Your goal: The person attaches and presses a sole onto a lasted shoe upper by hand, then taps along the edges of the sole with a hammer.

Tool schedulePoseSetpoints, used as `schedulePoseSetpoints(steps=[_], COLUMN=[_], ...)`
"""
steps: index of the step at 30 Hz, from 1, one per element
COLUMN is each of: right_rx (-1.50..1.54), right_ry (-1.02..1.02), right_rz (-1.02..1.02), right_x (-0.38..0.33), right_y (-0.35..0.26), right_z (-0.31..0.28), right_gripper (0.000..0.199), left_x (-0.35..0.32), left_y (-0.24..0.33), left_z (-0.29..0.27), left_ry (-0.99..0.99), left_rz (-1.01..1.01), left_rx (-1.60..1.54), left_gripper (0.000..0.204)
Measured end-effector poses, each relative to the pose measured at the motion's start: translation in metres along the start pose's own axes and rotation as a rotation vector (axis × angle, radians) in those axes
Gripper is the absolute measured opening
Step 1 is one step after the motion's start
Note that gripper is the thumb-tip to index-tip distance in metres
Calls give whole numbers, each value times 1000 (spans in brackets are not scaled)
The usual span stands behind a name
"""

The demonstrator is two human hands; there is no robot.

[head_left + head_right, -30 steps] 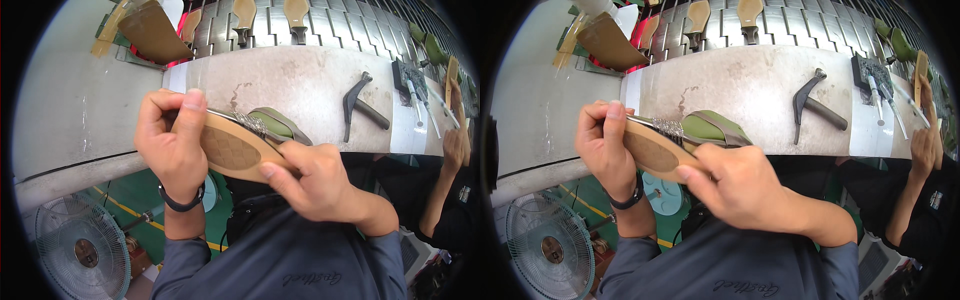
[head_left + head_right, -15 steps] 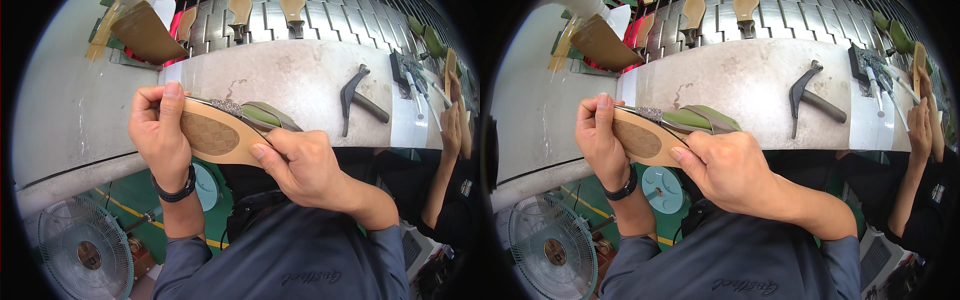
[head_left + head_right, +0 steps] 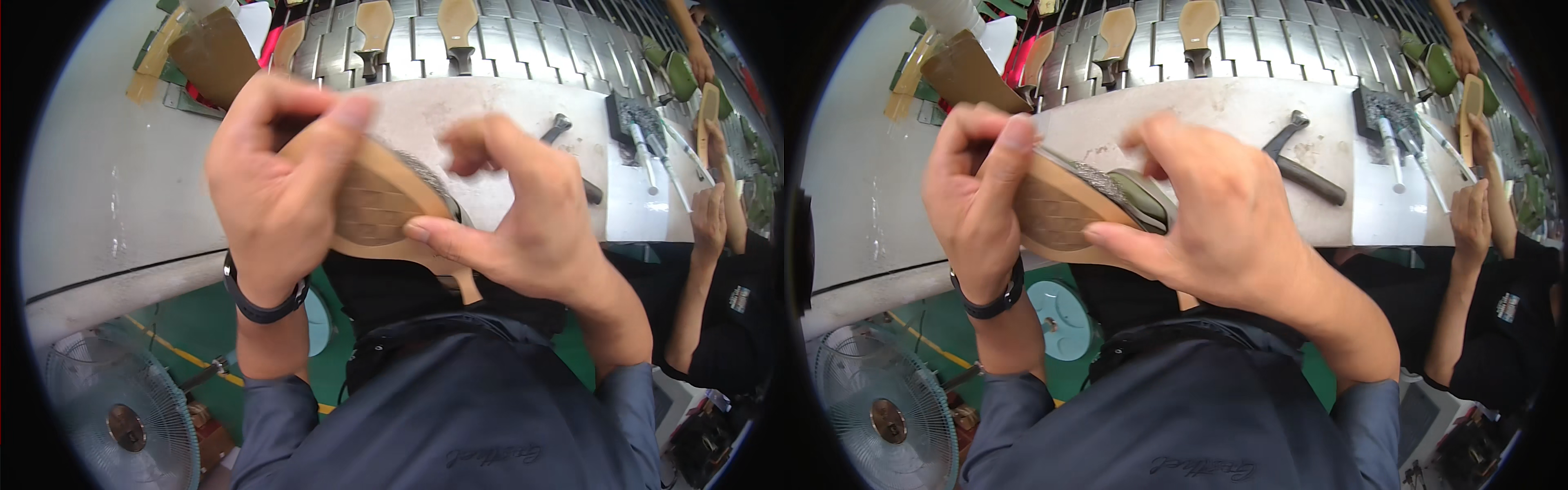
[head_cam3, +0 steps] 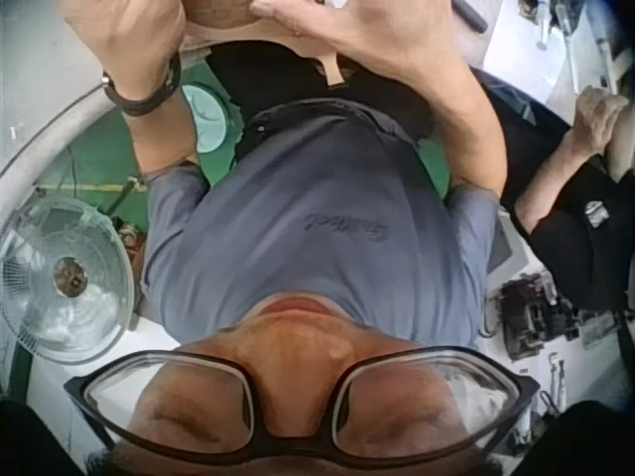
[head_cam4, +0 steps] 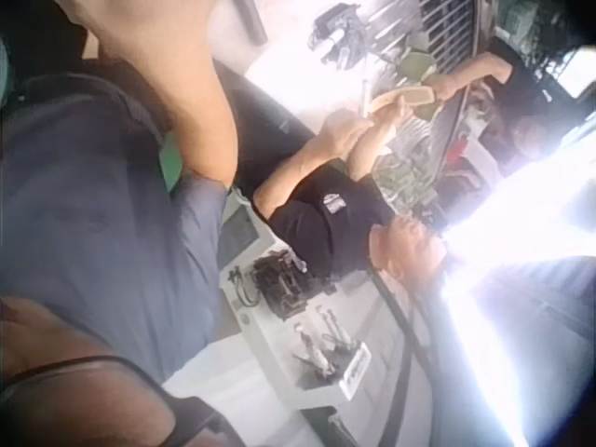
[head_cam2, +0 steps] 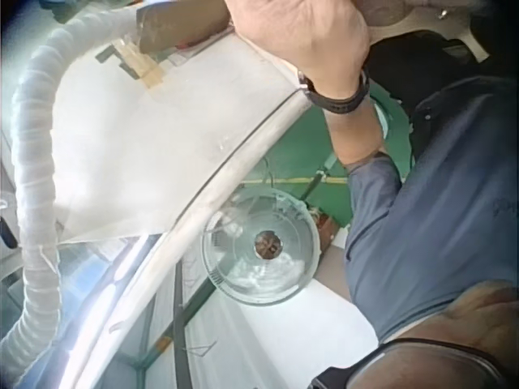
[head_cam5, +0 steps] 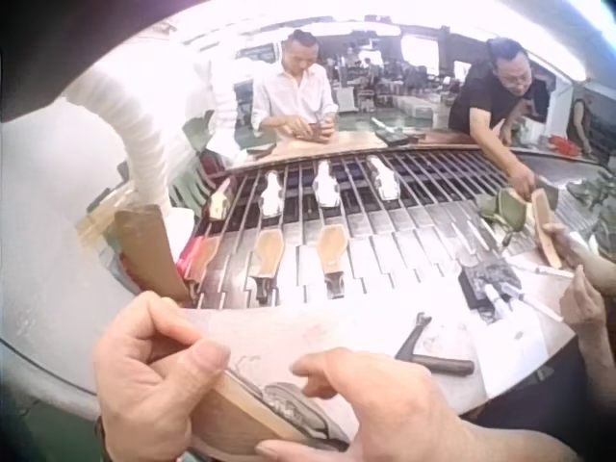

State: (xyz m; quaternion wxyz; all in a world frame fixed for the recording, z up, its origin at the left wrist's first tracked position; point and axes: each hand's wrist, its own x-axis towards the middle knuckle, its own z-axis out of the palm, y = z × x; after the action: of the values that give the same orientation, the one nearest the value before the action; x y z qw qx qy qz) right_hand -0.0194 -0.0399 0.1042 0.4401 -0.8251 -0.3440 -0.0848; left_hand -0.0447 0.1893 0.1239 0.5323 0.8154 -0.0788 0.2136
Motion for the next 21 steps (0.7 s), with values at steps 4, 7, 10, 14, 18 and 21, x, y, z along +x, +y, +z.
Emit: schedulePoseSetpoints(steps=[4,7,10,14,18,21], right_rx=[476,603,845,1308,1185,141], right_ry=[-414,-37,254,356,113,-43], right_rz=[482,483,709,904,919,383], right_x=[38,18,-36,-106,-130,-92], right_y=[-15,16,70,37,31,27], right_z=[-44,-48,-56,0,18,8], right_gripper=[65,52,49,50,56,62], left_x=[26,1,-75,-102,-57,-48], left_y=[-5,-68,-118,-104,-103,-108], left_z=[32,31,49,91,44,28], left_ry=[-113,-31,11,458,329,-34], left_rz=[157,-275,-733,-417,-361,-121], left_rx=[-543,-869,-1100,-746,-682,-347], left_gripper=[56,64,76,77,84,91])
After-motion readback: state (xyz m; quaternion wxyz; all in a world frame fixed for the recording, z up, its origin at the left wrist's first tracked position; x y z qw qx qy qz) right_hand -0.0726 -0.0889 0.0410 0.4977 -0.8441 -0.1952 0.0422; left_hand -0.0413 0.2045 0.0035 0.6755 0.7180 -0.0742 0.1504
